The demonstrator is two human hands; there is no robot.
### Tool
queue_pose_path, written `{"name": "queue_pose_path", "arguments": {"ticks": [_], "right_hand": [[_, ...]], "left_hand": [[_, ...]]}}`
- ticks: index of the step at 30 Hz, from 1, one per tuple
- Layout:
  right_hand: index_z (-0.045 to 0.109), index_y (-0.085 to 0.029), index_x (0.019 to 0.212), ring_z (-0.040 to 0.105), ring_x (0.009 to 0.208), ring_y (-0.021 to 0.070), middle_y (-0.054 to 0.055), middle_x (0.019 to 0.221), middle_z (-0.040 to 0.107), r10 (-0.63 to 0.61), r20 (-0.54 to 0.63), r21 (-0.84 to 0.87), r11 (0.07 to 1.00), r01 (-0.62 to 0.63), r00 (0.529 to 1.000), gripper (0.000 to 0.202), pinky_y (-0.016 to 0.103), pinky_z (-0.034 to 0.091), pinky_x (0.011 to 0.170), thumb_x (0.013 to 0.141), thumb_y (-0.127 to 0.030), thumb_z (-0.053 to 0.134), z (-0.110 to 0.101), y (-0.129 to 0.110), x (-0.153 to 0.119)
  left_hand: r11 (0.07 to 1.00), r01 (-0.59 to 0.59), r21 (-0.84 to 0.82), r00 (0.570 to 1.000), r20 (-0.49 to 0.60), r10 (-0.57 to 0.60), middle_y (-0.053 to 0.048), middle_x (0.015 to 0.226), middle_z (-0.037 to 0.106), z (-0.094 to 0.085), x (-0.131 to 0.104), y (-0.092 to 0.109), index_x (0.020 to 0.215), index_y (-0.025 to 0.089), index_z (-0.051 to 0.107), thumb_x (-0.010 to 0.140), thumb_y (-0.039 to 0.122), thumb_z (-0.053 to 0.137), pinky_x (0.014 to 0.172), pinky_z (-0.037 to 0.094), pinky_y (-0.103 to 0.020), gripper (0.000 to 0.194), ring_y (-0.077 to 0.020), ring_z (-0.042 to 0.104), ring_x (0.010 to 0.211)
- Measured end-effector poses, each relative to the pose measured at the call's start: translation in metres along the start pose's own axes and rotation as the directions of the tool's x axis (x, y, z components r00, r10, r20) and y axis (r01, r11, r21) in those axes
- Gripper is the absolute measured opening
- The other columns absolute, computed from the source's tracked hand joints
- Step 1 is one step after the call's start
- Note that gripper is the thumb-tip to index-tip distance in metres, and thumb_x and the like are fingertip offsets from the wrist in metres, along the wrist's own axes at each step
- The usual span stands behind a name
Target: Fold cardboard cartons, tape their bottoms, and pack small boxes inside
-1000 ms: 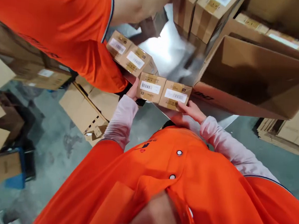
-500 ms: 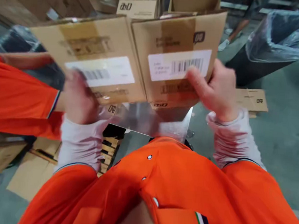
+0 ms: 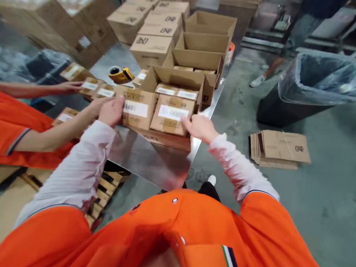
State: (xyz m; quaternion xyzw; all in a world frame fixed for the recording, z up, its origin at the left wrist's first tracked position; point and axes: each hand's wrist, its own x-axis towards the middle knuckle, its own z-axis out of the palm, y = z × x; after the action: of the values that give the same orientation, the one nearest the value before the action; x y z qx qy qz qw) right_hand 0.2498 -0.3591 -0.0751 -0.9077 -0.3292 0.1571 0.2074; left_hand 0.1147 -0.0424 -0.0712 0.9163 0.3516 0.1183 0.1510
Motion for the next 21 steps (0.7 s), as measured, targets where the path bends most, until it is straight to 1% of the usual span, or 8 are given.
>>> {"name": "queue_pose_path", "arguments": {"ticks": [3,7,11,14,15,18,19,21], "right_hand": [[0.068,-0.015,0.072,0.074,0.083,0.0191,0.01,0.079,0.074,-0.177,0.155,0.191,0.97,0.147,0.972,0.055,0.023,0.05,0.08,0.111,-0.05,0.051,0.017,0.002,0.013],[0.069,-0.014,0.08,0.068,0.069,0.0104,0.005,0.081,0.076,-0.338,0.204,0.482,0.852,0.207,0.919,0.045,0.02,0.048,0.075,0.112,-0.037,0.049,0.038,-0.007,0.022],[0.075,-0.012,0.089,0.068,0.084,0.0129,0.007,0.093,0.077,-0.489,0.115,0.433,0.808,0.399,0.865,0.032,0.022,0.048,0.085,0.108,-0.031,0.057,0.05,-0.001,0.021],[0.077,-0.012,0.103,0.069,0.097,0.0167,0.009,0.104,0.077,-0.54,0.078,0.351,0.801,0.484,0.838,0.024,0.026,0.049,0.095,0.105,-0.025,0.058,0.05,0.005,0.022],[0.077,-0.012,0.109,0.07,0.101,0.0175,0.01,0.108,0.077,-0.545,0.095,0.319,0.81,0.492,0.833,0.024,0.027,0.05,0.097,0.104,-0.023,0.057,0.049,0.005,0.024],[0.075,-0.011,0.122,0.072,0.106,0.019,0.012,0.114,0.078,-0.563,0.221,0.211,0.825,0.525,0.796,0.03,0.028,0.051,0.1,0.103,-0.014,0.052,0.044,0.0,0.034],[0.074,-0.01,0.121,0.073,0.105,0.0195,0.012,0.113,0.078,-0.573,0.269,0.18,0.819,0.544,0.774,0.03,0.027,0.052,0.099,0.102,-0.013,0.051,0.042,-0.002,0.039],[0.076,-0.01,0.11,0.074,0.104,0.0214,0.014,0.107,0.078,-0.588,0.343,0.13,0.802,0.582,0.733,0.024,0.027,0.054,0.096,0.101,-0.014,0.055,0.04,-0.003,0.05]], "left_hand": [[0.973,0.214,0.091,0.976,-0.049,-0.21,-0.024,0.122,0.077,0.001,-0.012,0.027,0.106,0.01,0.078,0.109,0.042,0.031,0.108,0.053,-0.047,0.057,-0.0373,0.07,0.123],[0.932,0.313,0.182,0.949,-0.032,-0.312,-0.029,0.132,0.072,-0.002,-0.025,0.056,0.123,0.005,0.076,0.112,0.044,0.026,0.111,0.05,-0.051,0.064,-0.0405,0.066,0.131],[0.913,0.356,0.2,0.934,-0.053,-0.353,-0.032,0.139,0.067,-0.007,-0.042,0.065,0.132,0.0,0.07,0.112,0.036,0.026,0.118,0.043,-0.052,0.061,-0.0402,0.061,0.138],[0.93,0.337,0.148,0.941,-0.08,-0.329,-0.026,0.144,0.066,-0.003,-0.059,0.075,0.149,0.007,0.06,0.109,0.047,0.04,0.118,0.044,-0.05,0.06,-0.039,0.062,0.137],[0.943,0.315,0.111,0.948,-0.082,-0.307,-0.025,0.148,0.064,0.001,-0.065,0.081,0.159,0.009,0.05,0.103,0.053,0.053,0.117,0.046,-0.05,0.071,-0.0396,0.063,0.135],[0.965,0.255,0.052,0.959,-0.141,-0.246,-0.03,0.162,0.046,0.018,-0.083,0.106,0.175,0.008,0.015,0.074,0.064,0.087,0.118,0.046,-0.053,0.136,-0.0458,0.055,0.143],[0.965,0.253,0.069,0.956,-0.172,-0.238,-0.031,0.167,0.038,0.024,-0.088,0.115,0.175,0.008,0.01,0.066,0.065,0.092,0.121,0.043,-0.055,0.148,-0.0484,0.047,0.149],[0.954,0.272,0.123,0.947,-0.213,-0.242,-0.031,0.173,0.024,0.037,-0.096,0.132,0.175,0.011,0.014,0.058,0.068,0.095,0.125,0.036,-0.061,0.154,-0.0522,0.031,0.158]]}}
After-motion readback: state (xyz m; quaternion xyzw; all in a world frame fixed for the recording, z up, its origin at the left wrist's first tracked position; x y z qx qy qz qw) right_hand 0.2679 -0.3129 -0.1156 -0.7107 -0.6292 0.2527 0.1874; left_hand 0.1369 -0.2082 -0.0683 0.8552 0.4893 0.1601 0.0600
